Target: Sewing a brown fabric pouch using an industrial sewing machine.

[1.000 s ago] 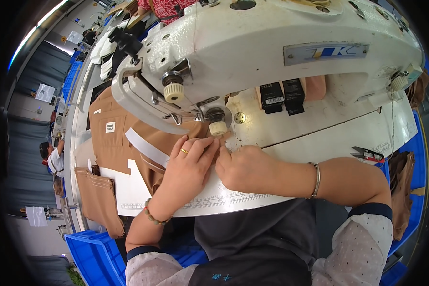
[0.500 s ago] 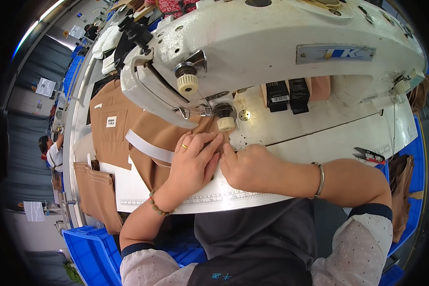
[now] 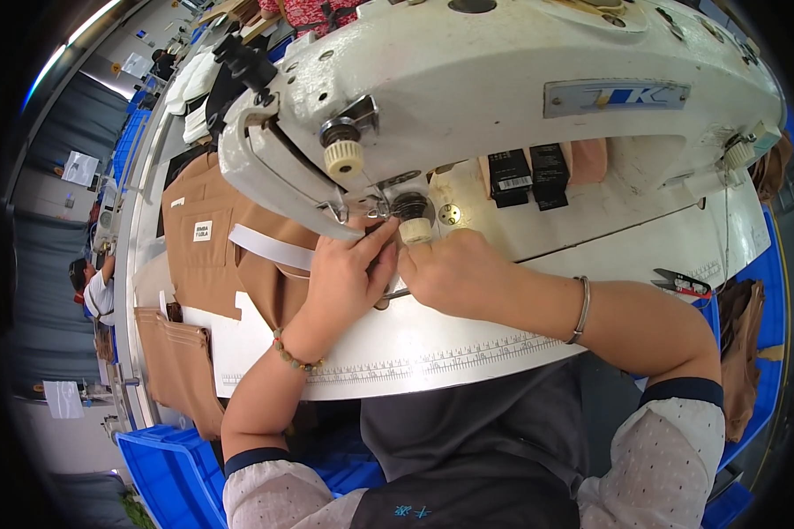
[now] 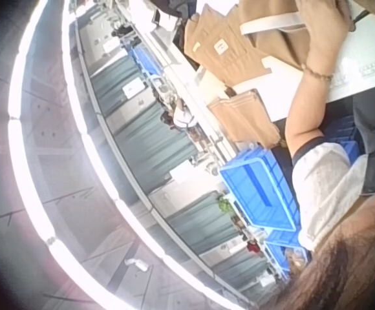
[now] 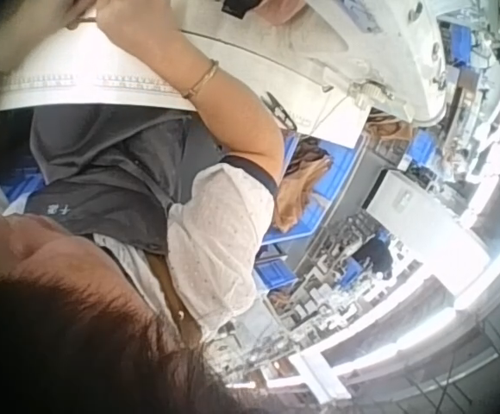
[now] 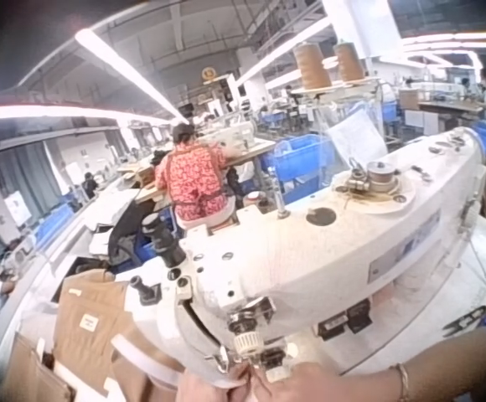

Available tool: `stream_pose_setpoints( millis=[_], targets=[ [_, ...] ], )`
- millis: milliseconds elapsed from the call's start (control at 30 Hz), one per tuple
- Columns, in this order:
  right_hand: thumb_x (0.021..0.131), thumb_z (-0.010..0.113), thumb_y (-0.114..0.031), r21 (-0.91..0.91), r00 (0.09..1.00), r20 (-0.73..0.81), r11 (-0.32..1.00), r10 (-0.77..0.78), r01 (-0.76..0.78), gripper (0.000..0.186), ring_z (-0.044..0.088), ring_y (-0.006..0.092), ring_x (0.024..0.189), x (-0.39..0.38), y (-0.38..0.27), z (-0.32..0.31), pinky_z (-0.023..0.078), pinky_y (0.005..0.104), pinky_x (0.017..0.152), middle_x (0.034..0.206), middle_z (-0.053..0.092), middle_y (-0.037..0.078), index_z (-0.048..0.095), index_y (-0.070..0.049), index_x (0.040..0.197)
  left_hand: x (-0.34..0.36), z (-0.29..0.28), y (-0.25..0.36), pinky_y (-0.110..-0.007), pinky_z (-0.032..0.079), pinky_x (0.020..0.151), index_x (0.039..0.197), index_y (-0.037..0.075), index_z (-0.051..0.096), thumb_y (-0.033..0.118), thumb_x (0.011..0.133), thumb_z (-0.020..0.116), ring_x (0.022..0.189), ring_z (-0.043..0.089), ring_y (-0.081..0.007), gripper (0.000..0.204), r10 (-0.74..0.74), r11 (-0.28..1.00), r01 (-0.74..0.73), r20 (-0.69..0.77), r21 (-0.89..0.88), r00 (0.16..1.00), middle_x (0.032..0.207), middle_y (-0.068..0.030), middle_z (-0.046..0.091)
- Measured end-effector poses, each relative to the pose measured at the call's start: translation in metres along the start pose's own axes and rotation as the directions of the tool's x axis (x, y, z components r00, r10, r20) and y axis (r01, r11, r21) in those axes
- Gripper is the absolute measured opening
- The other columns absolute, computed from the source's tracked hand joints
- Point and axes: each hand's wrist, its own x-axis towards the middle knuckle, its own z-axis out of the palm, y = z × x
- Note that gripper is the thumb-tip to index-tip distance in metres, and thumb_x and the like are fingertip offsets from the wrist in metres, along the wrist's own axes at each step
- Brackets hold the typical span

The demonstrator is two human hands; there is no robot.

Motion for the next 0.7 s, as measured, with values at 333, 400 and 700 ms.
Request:
stream_pose_setpoints(
  millis=[333,400,700],
  targets=[
    [0.072,0.066,-0.012,0.045,0.999,0.034,0.999,0.019,-0.02,0.009,0.061,0.0162,0.049,0.004,0.003,-0.005,0.048,0.0309,0.045,0.063,0.056,0.005,0.059,-0.006,0.07,0.009,0.009,-0.022,-0.045,0.049,0.082,0.077,0.004,0.07,0.01,0.078,0.073,0.087,0.061,-0.0353,0.007,-0.121,0.992,0.12,0.032,0.025,0.992,0.085,-0.0131,0.067],
    [0.072,0.066,-0.011,0.046,0.999,0.037,0.999,0.018,-0.02,0.009,0.061,0.0162,0.05,0.004,0.003,-0.006,0.048,0.0308,0.045,0.063,0.056,0.005,0.059,-0.006,0.07,0.009,0.009,-0.022,-0.045,0.049,0.082,0.077,0.004,0.07,0.01,0.078,0.072,0.087,0.061,-0.0356,0.007,-0.128,0.992,0.127,0.035,0.02,0.991,0.084,-0.0134,0.067],
    [0.073,0.065,-0.011,0.047,0.998,0.069,0.999,0.013,-0.017,0.01,0.062,0.0169,0.051,0.001,0.003,-0.005,0.049,0.0305,0.046,0.064,0.056,0.004,0.057,-0.007,0.071,0.01,0.007,-0.016,-0.044,0.047,0.056,0.077,0.004,0.067,0.012,0.085,0.073,0.06,0.06,-0.0343,0.013,-0.073,0.997,0.074,-0.046,0.035,0.996,0.067,-0.0122,0.062]
  ],
)
